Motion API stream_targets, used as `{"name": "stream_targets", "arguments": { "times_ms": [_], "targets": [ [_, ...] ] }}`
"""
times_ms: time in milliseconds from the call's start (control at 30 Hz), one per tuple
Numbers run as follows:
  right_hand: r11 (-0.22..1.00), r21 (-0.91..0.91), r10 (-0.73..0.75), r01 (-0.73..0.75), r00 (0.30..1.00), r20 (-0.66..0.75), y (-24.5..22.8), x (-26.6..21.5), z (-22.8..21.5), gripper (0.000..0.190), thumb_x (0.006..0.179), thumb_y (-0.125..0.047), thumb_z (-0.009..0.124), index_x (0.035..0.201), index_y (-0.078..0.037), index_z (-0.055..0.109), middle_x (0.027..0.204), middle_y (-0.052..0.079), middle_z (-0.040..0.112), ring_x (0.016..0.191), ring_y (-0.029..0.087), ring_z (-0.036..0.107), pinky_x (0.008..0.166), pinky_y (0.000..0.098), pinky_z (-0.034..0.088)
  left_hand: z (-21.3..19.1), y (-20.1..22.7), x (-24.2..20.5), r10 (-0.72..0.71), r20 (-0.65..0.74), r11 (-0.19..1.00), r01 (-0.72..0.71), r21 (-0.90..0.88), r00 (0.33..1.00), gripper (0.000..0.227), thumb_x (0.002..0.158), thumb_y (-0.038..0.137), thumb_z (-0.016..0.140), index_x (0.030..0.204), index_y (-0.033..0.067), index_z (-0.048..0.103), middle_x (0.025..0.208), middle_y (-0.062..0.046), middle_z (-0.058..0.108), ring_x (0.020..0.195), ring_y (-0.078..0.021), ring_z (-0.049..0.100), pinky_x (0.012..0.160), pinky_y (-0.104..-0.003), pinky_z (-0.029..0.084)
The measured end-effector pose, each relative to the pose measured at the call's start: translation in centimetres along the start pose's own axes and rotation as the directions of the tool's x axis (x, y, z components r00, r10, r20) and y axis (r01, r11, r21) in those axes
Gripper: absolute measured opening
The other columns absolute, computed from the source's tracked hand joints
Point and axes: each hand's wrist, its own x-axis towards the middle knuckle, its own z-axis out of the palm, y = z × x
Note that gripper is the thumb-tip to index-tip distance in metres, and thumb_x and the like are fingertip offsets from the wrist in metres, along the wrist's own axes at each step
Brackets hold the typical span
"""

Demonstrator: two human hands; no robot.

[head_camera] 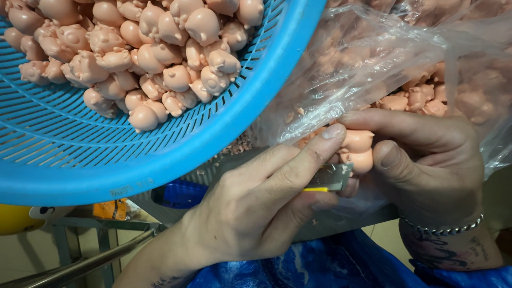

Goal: Trimming excess plastic bits from small pink doll heads using a yellow utility knife.

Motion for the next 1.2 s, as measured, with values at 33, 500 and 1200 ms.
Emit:
{"name": "stream_targets", "arguments": {
  "times_ms": [33, 500, 1200],
  "targets": [
    [1.000, 0.000, 0.000, 0.000, 1.000, -0.001, -0.1, 0.0, 0.0, 0.045, 0.091, -0.015, 0.061, 0.129, 0.010, 0.062, 0.109, 0.022, 0.078, 0.081, 0.020, 0.077, 0.072, 0.0230, 0.065, 0.1, 0.0, 0.0, 0.000, 0.000, 1.000, 0.000, -0.001, 1.000, 0.045, 0.107, 0.002, 0.060, 0.146, -0.0079, 0.039, 0.128, -0.020, 0.072, 0.106, -0.0232, 0.079, 0.102, -0.033, 0.069],
    [0.967, -0.251, -0.061, 0.051, 0.998, -0.034, -0.6, -0.3, 0.2, 0.045, 0.090, -0.015, 0.060, 0.127, 0.011, 0.064, 0.094, 0.016, 0.078, 0.063, 0.012, 0.071, 0.057, 0.0164, 0.057, -0.1, -0.2, 0.0, 0.008, 0.029, 1.000, -0.008, -0.020, 1.000, 0.049, 0.104, 0.002, 0.060, 0.146, -0.0098, 0.037, 0.145, -0.031, 0.062, 0.130, -0.0400, 0.077, 0.116, -0.043, 0.065],
    [0.990, 0.140, -0.038, 0.034, 0.999, 0.030, -1.9, 0.6, 0.4, 0.041, 0.096, -0.016, 0.062, 0.133, 0.001, 0.057, 0.107, 0.019, 0.073, 0.083, 0.021, 0.077, 0.062, 0.0239, 0.069, -0.7, 1.0, 0.1, -0.036, 0.013, 0.999, 0.036, -0.037, 0.999, 0.055, 0.098, 0.003, 0.066, 0.143, -0.0121, 0.037, 0.135, -0.029, 0.068, 0.115, -0.0324, 0.079, 0.098, -0.036, 0.068]
  ]
}}
